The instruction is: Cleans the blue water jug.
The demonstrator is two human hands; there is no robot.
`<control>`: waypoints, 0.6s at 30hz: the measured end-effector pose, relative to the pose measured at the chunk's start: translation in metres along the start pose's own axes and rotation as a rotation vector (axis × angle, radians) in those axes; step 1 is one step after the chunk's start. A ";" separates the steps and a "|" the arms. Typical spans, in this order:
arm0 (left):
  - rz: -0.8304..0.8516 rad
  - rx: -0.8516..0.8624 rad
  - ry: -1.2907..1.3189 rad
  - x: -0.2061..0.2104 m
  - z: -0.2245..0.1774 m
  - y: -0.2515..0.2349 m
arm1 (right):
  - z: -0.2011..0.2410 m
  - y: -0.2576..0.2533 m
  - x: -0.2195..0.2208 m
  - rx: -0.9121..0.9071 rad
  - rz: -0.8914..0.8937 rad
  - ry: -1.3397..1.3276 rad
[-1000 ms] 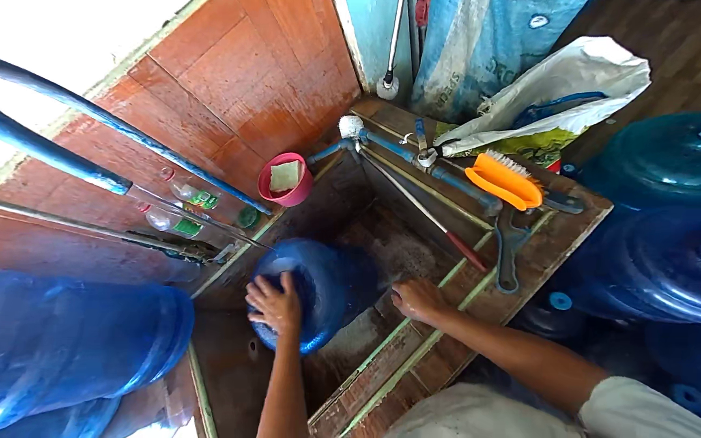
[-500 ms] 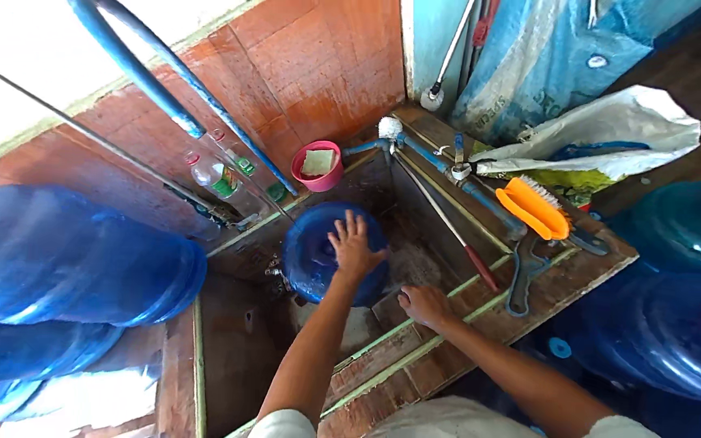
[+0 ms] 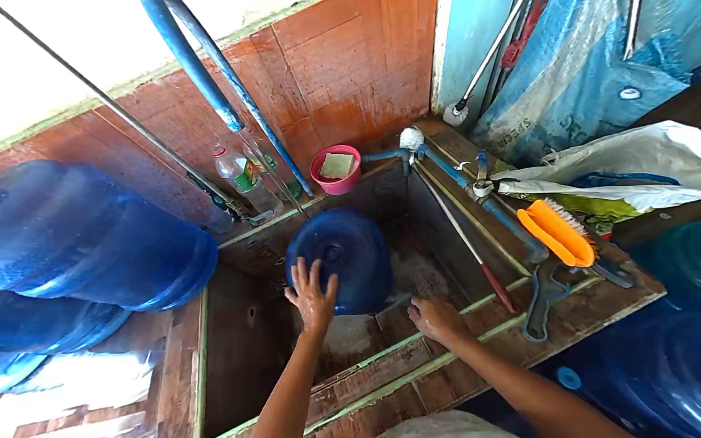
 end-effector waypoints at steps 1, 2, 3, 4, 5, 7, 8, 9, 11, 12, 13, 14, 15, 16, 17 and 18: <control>-0.024 -0.054 0.011 -0.002 0.010 -0.007 | 0.000 0.000 0.000 0.004 0.003 0.002; -0.025 -0.058 0.026 -0.002 0.014 -0.012 | 0.000 0.000 0.000 0.007 0.004 0.007; -0.010 -0.033 0.034 0.000 0.011 -0.015 | 0.000 0.000 0.001 0.007 0.005 0.016; 0.003 0.004 0.042 0.002 0.004 -0.016 | 0.001 0.000 0.001 0.007 0.006 0.022; -0.001 0.041 0.051 0.005 -0.004 -0.017 | 0.001 0.001 0.000 0.008 0.006 0.024; -0.039 0.037 0.099 0.007 -0.014 -0.024 | 0.001 0.002 -0.002 0.017 0.006 0.025; -0.046 -0.056 0.138 0.008 -0.012 -0.031 | 0.000 0.002 -0.002 0.017 0.003 0.025; -0.047 -0.198 0.187 0.011 -0.006 -0.038 | -0.001 0.002 -0.002 0.014 -0.003 0.024; 0.024 -0.547 0.333 0.024 0.009 -0.051 | -0.002 0.002 -0.001 0.013 -0.014 0.015; 0.072 -0.631 0.372 0.030 0.008 -0.058 | -0.002 0.002 -0.001 0.017 -0.013 0.009; 0.120 -0.636 0.390 0.036 0.003 -0.066 | -0.003 0.001 -0.001 0.021 -0.013 0.003; 0.168 -0.592 0.408 0.042 -0.004 -0.074 | -0.003 0.001 -0.001 0.020 -0.016 -0.003; 0.223 -0.526 0.434 0.048 -0.010 -0.081 | -0.002 0.000 -0.001 0.016 -0.020 -0.007; 0.287 -0.459 0.453 0.053 -0.015 -0.088 | -0.002 0.000 -0.001 0.015 -0.021 -0.014; 0.354 -0.399 0.451 0.058 -0.019 -0.095 | -0.003 0.000 0.000 0.016 -0.024 -0.019; 0.422 -0.352 0.430 0.061 -0.023 -0.102 | -0.003 0.000 0.000 0.016 -0.032 -0.025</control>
Point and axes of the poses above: each hand's wrist, its own y-axis away from the middle knuckle, its own x-axis out of the palm, z = x × y, the point moved 8 cm from there along -y, towards the middle knuckle, and after that the axes turned 6 degrees about -z, right-handed, at the moved point
